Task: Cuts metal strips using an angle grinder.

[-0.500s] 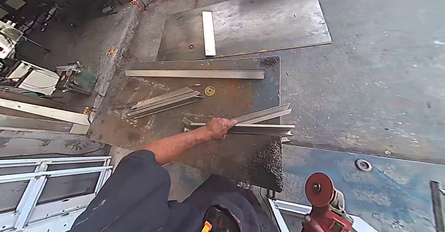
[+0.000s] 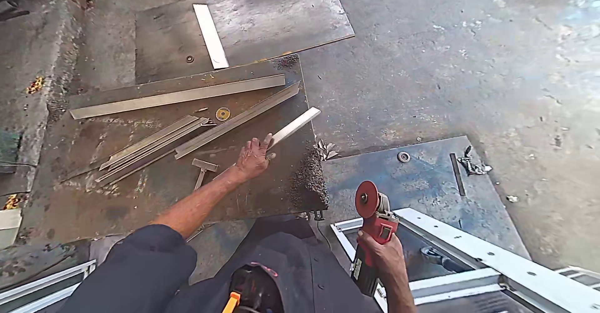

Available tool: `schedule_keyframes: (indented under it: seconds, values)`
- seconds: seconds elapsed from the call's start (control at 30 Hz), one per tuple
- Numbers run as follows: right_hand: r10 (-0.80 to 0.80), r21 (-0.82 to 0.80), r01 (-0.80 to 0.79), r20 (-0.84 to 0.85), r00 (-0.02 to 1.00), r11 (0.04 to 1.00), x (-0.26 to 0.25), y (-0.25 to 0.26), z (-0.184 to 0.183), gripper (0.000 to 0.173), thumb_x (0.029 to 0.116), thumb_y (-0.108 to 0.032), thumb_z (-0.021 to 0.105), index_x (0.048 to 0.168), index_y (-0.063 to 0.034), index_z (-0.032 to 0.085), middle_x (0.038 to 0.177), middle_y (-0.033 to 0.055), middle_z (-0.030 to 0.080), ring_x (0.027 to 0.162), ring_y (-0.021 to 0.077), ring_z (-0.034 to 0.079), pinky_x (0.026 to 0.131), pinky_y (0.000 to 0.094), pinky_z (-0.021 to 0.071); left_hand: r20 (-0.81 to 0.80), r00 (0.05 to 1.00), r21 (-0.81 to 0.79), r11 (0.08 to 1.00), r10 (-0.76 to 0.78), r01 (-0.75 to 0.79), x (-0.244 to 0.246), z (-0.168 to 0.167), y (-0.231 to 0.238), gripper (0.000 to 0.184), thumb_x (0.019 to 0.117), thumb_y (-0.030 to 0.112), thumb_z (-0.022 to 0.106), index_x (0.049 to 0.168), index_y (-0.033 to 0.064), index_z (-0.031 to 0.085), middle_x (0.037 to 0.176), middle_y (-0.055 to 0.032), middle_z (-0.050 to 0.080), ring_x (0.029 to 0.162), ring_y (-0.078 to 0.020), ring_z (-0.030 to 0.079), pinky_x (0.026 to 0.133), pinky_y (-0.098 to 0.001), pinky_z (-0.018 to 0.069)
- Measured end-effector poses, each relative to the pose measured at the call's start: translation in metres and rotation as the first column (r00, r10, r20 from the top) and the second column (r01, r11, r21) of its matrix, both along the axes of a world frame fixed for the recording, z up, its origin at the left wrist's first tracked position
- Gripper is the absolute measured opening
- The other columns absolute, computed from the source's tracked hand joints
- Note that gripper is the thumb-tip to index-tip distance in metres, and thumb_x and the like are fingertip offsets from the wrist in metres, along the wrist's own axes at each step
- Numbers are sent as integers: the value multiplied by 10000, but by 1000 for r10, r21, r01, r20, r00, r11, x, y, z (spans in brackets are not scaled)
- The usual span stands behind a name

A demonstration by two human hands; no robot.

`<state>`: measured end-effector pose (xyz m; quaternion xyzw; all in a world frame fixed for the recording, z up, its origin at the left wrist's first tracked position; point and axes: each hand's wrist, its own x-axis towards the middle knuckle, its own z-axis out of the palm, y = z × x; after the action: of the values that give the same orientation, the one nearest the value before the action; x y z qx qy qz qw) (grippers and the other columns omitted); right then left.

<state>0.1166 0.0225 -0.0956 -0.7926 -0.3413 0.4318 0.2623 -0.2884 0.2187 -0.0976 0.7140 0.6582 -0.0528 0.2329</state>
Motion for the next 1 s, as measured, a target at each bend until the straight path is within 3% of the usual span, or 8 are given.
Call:
schedule_keyframes:
  seconds: [0.07,0.1,0.23,0.33,0.4,0.57,0.73,1.0]
  values:
    - [-4,-15,4,8,1000,1000,2,-3,1,633,660,-332,842,1175,-23,641,932,109,711,828,211,701,768,489,587,-41,997,-43,997,-61,59,20,-17,-18,675,1074,450,456,1660,215,217,1531,-298,410,1392,-490,432,1071,-685,386]
    - [-5,-21,5,5,1000,1000,4,-5,2,638,666,-329,844,1184,-22,635,942,112,711,839,213,700,776,491,585,-50,993,-28,994,-103,102,25,-22,-24,677,1068,403,494,1656,197,230,1531,-304,412,1402,-497,426,1075,-691,384]
    - [6,-6,-6,6,1000,1000,12,-12,1,644,652,-362,844,1175,-44,645,918,82,717,813,187,705,754,461,596,-6,985,-1,985,-170,170,23,-25,-16,678,989,360,651,1565,81,426,1362,-260,560,1233,-410,595,1008,-540,524]
    - [13,-19,-13,9,1000,1000,17,-15,1,661,655,-368,853,1188,-42,636,945,92,710,838,198,698,779,476,585,76,990,19,993,-120,119,21,-21,-8,586,877,386,743,1352,54,652,1231,-214,652,1088,-358,681,933,-532,567]
    - [6,-17,-6,-4,1000,1000,21,-18,-1,676,648,-362,861,1196,-40,634,959,98,710,853,199,698,788,477,584,155,983,26,995,-102,100,27,-20,-14,564,843,414,771,1269,50,706,1151,-189,690,1035,-330,696,919,-518,571]
    - [3,-6,-3,-44,999,1000,30,-20,-4,661,642,-369,846,1185,-53,638,944,68,719,823,159,711,766,428,608,324,946,55,998,-32,14,60,-34,-48,588,821,491,785,1225,67,731,1088,-138,715,972,-236,699,929,-414,571]
    - [4,2,-4,-67,998,1000,34,-15,-8,624,644,-328,855,1163,-54,641,919,57,718,803,148,709,744,406,610,401,915,32,998,38,-56,65,-39,-55,612,810,471,807,1267,74,714,1119,-130,708,996,-217,690,938,-395,569]
    - [37,-32,-38,-45,998,999,33,26,-10,650,638,-368,854,1169,-58,642,928,65,722,814,164,714,757,419,611,531,846,127,983,45,-132,98,-57,-7,684,843,608,741,1294,95,707,1107,-116,716,967,-191,684,911,-368,566]
